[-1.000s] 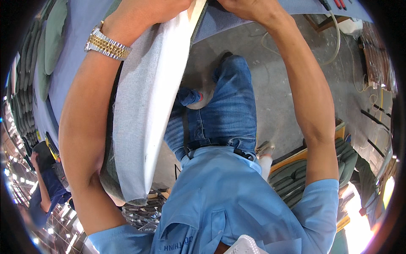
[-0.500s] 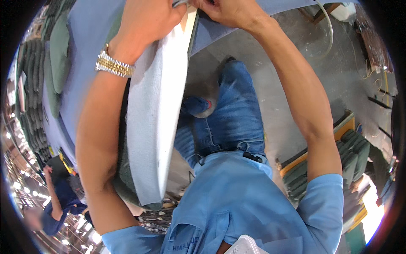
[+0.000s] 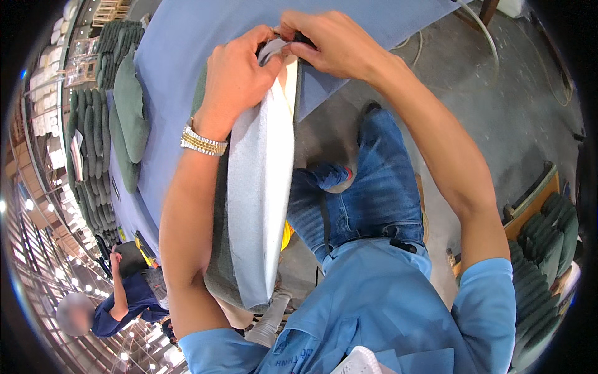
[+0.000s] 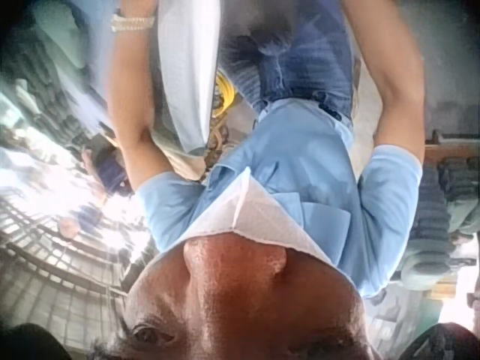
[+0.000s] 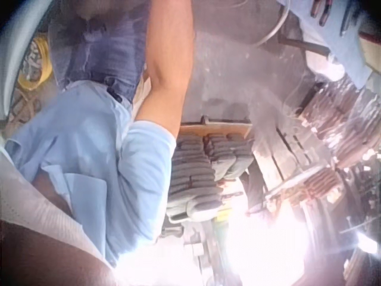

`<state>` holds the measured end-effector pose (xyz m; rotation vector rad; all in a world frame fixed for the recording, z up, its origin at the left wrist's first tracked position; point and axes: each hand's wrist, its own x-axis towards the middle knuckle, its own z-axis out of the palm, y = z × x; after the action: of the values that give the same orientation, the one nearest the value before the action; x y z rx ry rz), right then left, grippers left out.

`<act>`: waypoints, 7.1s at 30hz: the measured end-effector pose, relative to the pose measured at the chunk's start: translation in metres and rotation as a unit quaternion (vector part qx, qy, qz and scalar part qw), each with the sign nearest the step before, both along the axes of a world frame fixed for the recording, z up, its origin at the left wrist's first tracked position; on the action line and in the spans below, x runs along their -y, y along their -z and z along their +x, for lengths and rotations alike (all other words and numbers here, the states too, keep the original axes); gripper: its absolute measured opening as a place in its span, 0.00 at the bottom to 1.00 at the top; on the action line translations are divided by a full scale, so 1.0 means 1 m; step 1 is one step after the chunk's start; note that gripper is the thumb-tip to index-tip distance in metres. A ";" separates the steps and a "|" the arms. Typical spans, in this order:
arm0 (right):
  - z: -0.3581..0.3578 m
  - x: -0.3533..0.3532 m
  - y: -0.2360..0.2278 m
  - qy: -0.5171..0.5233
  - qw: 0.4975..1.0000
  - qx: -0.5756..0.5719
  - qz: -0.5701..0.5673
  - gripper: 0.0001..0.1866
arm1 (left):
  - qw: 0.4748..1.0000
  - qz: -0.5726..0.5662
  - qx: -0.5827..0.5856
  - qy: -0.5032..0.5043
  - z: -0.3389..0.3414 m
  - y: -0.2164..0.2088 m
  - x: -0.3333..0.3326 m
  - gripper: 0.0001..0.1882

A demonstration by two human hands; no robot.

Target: The person uses a staple gun to secure a green fabric piece to a foam cushion, then trims excess fabric with a utility knife. They fold and tuck the edges, repeatedly cutting and adjusting the fabric to fit the cushion shape.

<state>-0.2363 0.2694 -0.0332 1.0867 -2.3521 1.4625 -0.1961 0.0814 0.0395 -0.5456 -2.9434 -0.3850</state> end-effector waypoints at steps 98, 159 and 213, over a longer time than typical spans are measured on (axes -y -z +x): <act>0.198 0.170 -0.112 -0.142 0.988 0.049 -0.049 0.37 | 0.777 0.597 -0.106 -0.170 0.363 -0.007 0.094 0.39; 0.060 0.073 -0.036 -0.181 0.945 -0.212 0.169 0.25 | 0.659 0.517 -0.226 -0.498 0.322 0.004 0.210 0.36; -0.077 0.195 -0.096 0.160 0.985 -0.066 0.001 0.32 | 0.847 -0.132 -0.304 -0.416 0.113 -0.070 0.153 0.28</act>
<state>-0.3135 0.0742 0.0628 0.7360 -2.3022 1.2346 -0.0834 -0.0719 0.1095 0.5243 -2.2944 0.2577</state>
